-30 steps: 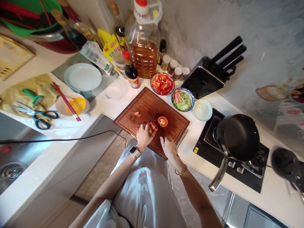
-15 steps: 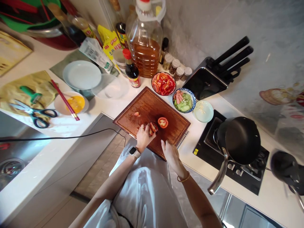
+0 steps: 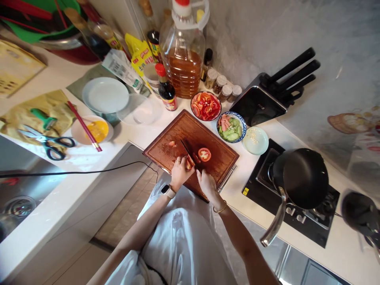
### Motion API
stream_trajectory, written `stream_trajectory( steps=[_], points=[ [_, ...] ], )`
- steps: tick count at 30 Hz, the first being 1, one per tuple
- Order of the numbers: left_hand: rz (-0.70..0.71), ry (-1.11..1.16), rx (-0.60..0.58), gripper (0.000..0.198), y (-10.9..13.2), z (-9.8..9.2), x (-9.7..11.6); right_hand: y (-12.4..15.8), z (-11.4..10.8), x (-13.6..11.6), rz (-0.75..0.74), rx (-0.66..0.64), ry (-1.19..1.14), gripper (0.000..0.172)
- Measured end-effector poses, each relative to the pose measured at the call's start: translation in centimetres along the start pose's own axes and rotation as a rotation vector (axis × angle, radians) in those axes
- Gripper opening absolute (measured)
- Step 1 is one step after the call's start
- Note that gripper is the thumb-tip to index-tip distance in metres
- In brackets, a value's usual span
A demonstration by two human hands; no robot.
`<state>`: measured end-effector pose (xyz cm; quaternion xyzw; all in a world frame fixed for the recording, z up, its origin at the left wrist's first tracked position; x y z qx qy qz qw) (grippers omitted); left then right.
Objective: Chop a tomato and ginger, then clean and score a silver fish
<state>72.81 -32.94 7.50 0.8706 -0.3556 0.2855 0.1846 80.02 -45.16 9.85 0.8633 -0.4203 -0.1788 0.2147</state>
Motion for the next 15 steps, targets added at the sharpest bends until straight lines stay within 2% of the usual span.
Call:
stream_trajectory(
  steps=[6,10,15],
  points=[
    [-0.022,-0.020,0.009,0.056,-0.1,-0.2,0.4,-0.1,-0.5,0.6,-0.041,0.035,-0.062,0.049],
    [-0.029,-0.021,-0.002,0.060,0.1,-0.2,0.3,1.3,-0.8,0.8,-0.027,0.107,-0.096,0.048],
    [-0.023,0.015,-0.061,0.074,0.5,-1.0,-0.3,3.0,-0.8,1.6,-0.072,0.219,-0.193,0.056]
  ],
)
Point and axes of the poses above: each hand's wrist, its own y-axis away from the middle knuckle, its own z-axis out of the palm, x = y × z, the point moved 2 cm from there along -y, towards the middle knuckle, and after that the axes turned 3 degrees about y, right-handed, at the moved point
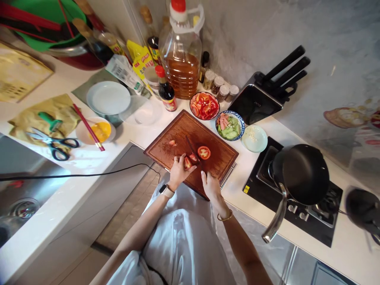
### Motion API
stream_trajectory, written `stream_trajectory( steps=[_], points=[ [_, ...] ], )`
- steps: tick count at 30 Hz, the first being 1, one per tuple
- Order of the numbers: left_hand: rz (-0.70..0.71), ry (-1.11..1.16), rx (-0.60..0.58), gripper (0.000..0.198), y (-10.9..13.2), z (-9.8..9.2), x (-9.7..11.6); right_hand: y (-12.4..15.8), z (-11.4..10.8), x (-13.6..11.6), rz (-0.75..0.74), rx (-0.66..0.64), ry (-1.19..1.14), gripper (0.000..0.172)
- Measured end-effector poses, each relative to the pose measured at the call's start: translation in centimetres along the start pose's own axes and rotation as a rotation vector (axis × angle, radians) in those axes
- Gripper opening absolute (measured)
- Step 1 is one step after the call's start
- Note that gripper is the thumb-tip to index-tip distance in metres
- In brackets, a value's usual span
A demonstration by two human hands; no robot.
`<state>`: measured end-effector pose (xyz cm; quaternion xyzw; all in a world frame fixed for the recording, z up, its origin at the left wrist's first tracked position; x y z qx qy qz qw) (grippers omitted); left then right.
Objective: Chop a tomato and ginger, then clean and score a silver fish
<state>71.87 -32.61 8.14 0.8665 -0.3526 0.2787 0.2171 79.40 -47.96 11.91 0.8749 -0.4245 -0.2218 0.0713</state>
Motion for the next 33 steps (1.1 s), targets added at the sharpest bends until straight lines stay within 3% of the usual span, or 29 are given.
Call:
stream_trajectory(
  steps=[8,13,17,19,22,25,28,33],
  points=[
    [0.089,0.072,-0.054,0.065,0.7,-0.8,-1.1,-0.1,0.0,-0.2,0.029,-0.027,-0.028,0.049],
    [0.138,0.115,-0.057,0.085,0.2,-1.7,-1.6,0.6,-0.4,-0.2,0.029,0.020,-0.082,0.055],
    [0.168,0.064,0.029,0.052,-2.3,-3.0,-1.3,1.8,-0.7,0.4,0.097,0.031,-0.164,0.063],
    [0.206,-0.006,0.003,0.042,-4.2,-3.1,-0.6,2.4,-0.9,0.6,0.128,0.049,-0.203,0.065],
    [0.238,-0.073,-0.122,0.035,-7.2,-2.5,0.9,3.1,-1.0,1.0,0.169,0.090,-0.247,0.064],
    [0.148,-0.100,-0.225,0.030,-9.2,-1.7,2.0,3.5,-1.0,1.3,0.205,0.117,-0.308,0.060],
    [0.059,-0.122,-0.260,0.031,-9.8,-1.4,2.1,3.8,-0.7,1.7,0.238,0.127,-0.345,0.059],
    [0.121,-0.069,-0.280,0.035,-10.0,-1.6,1.5,4.2,-0.4,1.9,0.288,0.124,-0.368,0.062]
  ],
)
Point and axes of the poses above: each hand's wrist, its own y-axis away from the middle knuckle, its own z-axis out of the palm, x = y × z, the point moved 2 cm from there along -y, towards the middle knuckle, and after that the axes turned 3 degrees about y, right-handed, at the moved point
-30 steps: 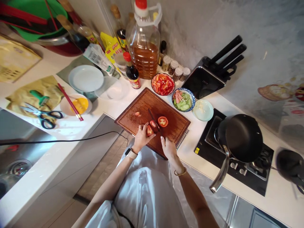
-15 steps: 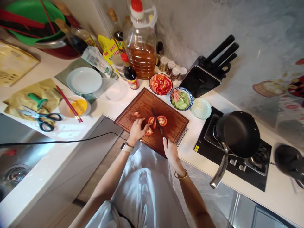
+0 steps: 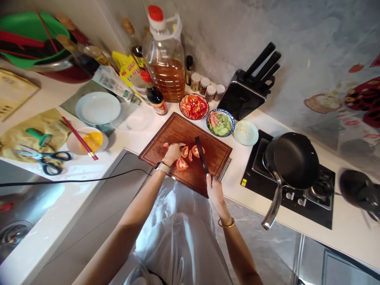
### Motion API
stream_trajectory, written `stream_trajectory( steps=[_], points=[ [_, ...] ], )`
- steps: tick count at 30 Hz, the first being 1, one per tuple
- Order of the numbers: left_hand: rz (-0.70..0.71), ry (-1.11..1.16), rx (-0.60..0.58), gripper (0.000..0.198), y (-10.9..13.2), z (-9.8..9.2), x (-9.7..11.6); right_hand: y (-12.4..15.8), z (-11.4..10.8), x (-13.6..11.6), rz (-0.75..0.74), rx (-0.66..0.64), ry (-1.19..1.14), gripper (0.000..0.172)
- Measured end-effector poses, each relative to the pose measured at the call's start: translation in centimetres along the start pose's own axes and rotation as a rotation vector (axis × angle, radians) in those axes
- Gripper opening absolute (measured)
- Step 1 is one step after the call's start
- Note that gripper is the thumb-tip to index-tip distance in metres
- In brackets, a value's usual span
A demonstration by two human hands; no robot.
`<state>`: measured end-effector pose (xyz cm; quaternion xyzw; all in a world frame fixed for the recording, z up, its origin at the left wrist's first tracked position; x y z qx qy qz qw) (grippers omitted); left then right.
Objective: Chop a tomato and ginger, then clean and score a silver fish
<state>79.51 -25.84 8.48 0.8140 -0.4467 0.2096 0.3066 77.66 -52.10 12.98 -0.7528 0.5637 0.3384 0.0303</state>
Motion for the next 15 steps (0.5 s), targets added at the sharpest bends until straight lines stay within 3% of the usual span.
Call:
stream_trajectory(
  steps=[7,11,15],
  points=[
    [0.042,-0.010,-0.007,0.033,-0.2,-0.1,-1.1,0.0,0.4,0.1,0.010,-0.018,-0.012,0.061],
    [0.043,-0.021,-0.060,0.042,1.2,0.6,-0.7,-0.2,0.8,0.2,-0.005,-0.018,-0.001,0.062],
    [0.087,-0.148,0.003,0.036,2.6,0.8,0.0,-0.3,1.1,0.0,-0.022,-0.030,0.005,0.062]
  ],
)
Point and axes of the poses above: each hand's wrist, its own y-axis away from the middle knuckle, its own z-axis out of the palm, x = y × z, the point moved 2 cm from there along -y, towards the middle knuckle, and after that the axes turned 3 degrees about y, right-handed, at the moved point
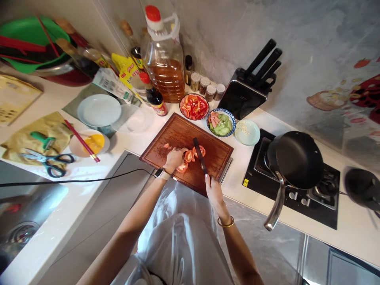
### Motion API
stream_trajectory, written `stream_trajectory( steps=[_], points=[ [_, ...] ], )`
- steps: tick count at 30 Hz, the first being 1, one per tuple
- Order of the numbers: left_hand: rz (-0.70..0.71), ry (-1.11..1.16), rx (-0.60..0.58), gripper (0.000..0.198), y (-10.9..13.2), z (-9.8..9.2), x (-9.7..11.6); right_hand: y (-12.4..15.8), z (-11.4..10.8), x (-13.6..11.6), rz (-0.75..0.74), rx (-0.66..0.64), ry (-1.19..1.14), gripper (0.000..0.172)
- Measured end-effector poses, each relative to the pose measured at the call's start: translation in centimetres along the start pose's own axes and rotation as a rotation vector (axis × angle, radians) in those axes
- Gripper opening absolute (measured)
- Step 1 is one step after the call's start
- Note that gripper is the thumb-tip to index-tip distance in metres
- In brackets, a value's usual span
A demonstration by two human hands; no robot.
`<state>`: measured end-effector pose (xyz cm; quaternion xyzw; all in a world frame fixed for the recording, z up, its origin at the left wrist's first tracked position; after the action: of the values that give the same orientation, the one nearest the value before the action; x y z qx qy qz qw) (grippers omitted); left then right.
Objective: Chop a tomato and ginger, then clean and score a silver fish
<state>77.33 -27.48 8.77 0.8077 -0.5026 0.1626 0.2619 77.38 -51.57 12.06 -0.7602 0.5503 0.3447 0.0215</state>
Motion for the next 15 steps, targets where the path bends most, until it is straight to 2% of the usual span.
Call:
stream_trajectory(
  steps=[3,5,10,15],
  points=[
    [0.043,0.056,0.055,0.034,-0.2,-0.2,0.0,0.1,0.0,0.0,-0.001,0.002,0.002,0.062],
    [0.081,0.132,0.046,0.036,-0.8,-0.2,-0.2,0.2,0.0,0.1,0.008,0.004,0.005,0.062],
    [0.264,0.235,-0.111,0.045,-2.4,0.4,-0.3,0.6,-0.1,0.5,0.033,0.000,-0.009,0.060],
    [0.276,0.231,-0.176,0.041,-1.6,0.1,-1.7,0.9,0.1,0.8,0.042,-0.013,-0.007,0.063]
  ],
)
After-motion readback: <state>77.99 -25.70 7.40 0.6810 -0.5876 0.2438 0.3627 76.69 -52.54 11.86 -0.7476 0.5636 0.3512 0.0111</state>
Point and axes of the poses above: each hand's wrist, its own y-axis away from the middle knuckle, its own z-axis out of the palm, x = y × z, the point moved 2 cm from there along -y, towards the middle knuckle, and after that the axes turned 3 degrees about y, right-handed, at the moved point
